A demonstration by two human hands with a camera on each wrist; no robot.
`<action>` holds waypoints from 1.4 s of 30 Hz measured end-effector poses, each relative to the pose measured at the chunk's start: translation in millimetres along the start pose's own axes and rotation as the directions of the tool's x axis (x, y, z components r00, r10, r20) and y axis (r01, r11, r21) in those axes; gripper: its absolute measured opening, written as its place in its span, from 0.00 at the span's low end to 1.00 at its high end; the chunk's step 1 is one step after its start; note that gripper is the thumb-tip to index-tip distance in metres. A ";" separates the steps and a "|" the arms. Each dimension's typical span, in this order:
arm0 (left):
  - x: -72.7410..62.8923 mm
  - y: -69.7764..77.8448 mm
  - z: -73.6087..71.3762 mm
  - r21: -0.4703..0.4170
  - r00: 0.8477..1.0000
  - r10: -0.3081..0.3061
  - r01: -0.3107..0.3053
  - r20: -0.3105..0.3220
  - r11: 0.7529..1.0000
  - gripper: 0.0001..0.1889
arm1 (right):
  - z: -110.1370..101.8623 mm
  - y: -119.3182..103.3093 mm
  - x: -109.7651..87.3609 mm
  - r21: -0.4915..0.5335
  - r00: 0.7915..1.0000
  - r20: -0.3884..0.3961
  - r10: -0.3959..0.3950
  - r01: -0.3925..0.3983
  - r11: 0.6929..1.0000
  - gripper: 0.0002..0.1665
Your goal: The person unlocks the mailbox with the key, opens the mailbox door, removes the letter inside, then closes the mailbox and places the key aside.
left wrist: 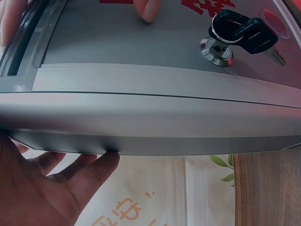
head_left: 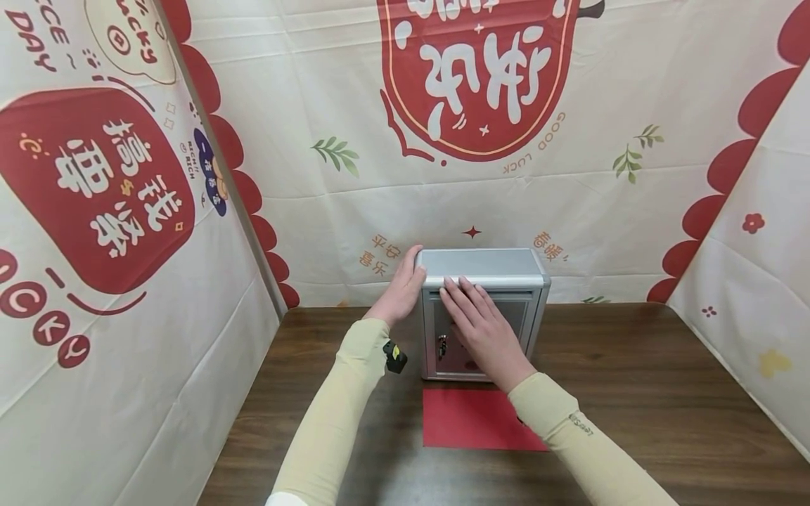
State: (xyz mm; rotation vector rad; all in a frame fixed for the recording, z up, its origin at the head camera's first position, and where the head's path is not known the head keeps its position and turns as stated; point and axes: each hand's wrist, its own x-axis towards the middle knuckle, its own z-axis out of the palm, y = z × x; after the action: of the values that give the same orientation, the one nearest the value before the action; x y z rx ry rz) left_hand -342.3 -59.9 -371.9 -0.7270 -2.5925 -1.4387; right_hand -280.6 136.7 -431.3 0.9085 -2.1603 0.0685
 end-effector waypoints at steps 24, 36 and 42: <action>1.0 -1.5 0.0 0.005 1.000 -0.023 0.023 0.003 1.000 0.30 | 11.8 -45.0 -43.2 0.426 0.779 0.333 0.532 -0.627 0.652 0.15; -0.3 -4.5 0.1 -0.002 1.000 -0.028 0.028 0.010 1.000 0.31 | 27.1 -55.1 -36.5 0.612 0.554 0.614 0.563 -0.784 0.104 0.27; -0.6 -2.6 0.2 -0.012 1.000 -0.030 0.030 0.009 0.999 0.30 | 27.8 -56.9 -29.5 0.625 0.506 0.712 0.487 -0.773 -0.109 0.26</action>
State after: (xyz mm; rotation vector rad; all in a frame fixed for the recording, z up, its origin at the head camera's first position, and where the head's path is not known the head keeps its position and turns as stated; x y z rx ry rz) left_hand -343.0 -61.1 -374.2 -0.7005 -2.6146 -1.4640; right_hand -249.6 102.7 -483.9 0.1644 -2.5034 2.1113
